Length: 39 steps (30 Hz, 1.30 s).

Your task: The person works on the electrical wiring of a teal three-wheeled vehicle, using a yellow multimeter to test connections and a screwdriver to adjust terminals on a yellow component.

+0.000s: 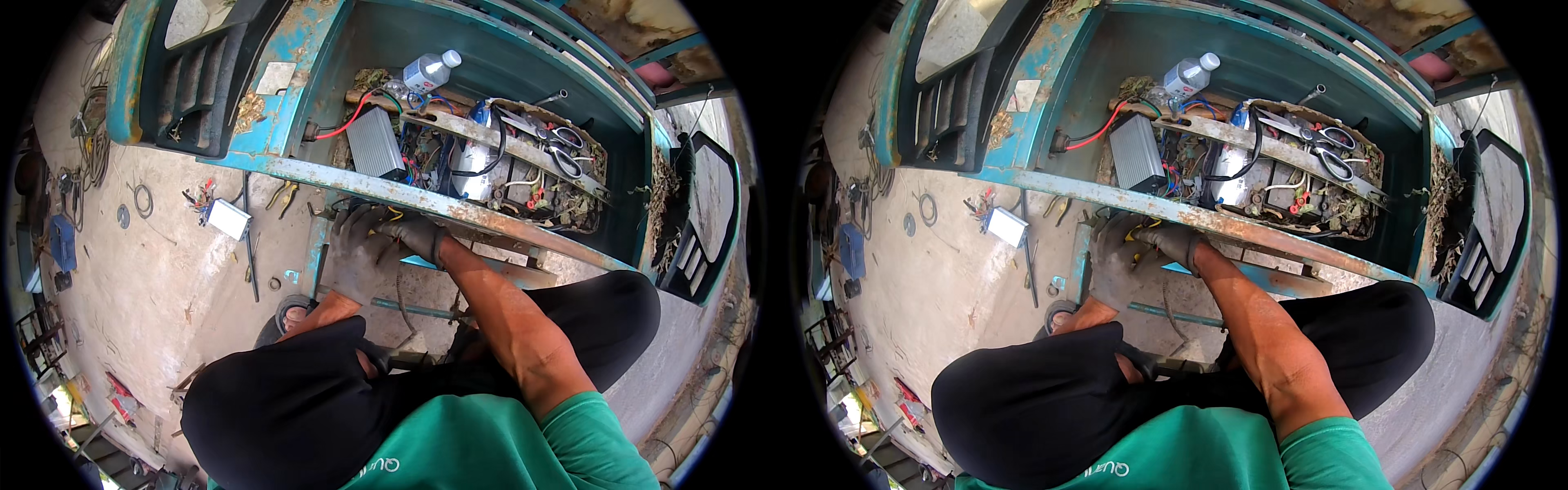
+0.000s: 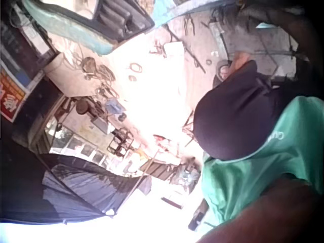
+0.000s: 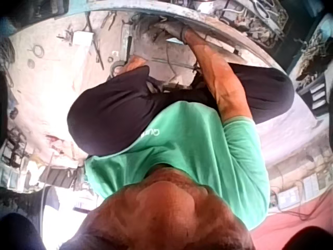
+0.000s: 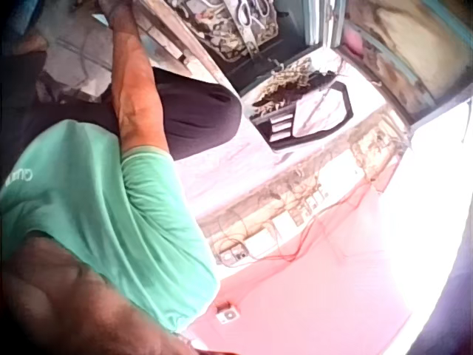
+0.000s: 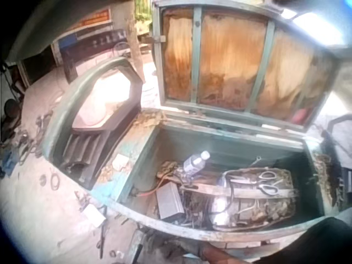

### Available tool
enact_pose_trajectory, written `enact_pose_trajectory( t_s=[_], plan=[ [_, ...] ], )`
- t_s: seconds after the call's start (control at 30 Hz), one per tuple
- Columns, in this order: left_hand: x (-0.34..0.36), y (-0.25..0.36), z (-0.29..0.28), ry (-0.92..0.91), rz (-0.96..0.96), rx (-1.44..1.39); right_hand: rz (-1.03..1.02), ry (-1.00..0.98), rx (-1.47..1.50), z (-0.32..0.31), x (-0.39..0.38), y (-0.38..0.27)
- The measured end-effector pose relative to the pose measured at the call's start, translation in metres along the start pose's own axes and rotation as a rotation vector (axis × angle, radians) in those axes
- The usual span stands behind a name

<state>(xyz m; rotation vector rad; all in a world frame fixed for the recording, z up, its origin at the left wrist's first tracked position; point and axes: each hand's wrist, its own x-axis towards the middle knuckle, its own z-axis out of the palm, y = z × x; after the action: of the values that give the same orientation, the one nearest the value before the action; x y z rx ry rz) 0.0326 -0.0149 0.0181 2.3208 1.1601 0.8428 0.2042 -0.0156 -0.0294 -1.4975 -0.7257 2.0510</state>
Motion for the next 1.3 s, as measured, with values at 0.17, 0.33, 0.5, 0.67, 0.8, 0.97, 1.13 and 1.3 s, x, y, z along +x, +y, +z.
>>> enact_pose_trajectory(
  t_s=[0.17, 0.33, 0.5, 0.67, 0.8, 0.97, 1.13, 1.3],
  plan=[
    [-0.001, 0.005, 0.003, -0.078, -0.005, 0.003, 0.032, 0.026, 0.034, 0.008, -0.009, -0.01],
    [-0.003, 0.002, 0.005, -0.055, -0.052, -0.002, 0.112, -0.037, 0.05, 0.001, -0.004, -0.007],
    [-0.002, 0.002, -0.001, -0.07, -0.045, -0.013, 0.074, -0.003, -0.038, 0.006, -0.001, -0.006],
    [-0.001, 0.002, 0.004, -0.115, 0.01, 0.009, 0.008, 0.012, -0.001, 0.002, -0.008, -0.005],
    [0.0, 0.009, -0.001, -0.089, -0.12, -0.042, 0.056, -0.04, 0.04, 0.002, 0.0, -0.002],
    [-0.001, 0.002, 0.005, -0.095, -0.063, -0.051, 0.024, 0.025, -0.081, 0.004, -0.01, -0.013],
    [0.002, 0.007, 0.002, -0.065, -0.005, 0.003, 0.006, 0.018, -0.005, 0.005, -0.013, -0.014],
    [-0.002, -0.003, 0.003, -0.037, -0.05, 0.0, 0.084, 0.018, 0.001, 0.005, -0.004, -0.009]
  ],
)
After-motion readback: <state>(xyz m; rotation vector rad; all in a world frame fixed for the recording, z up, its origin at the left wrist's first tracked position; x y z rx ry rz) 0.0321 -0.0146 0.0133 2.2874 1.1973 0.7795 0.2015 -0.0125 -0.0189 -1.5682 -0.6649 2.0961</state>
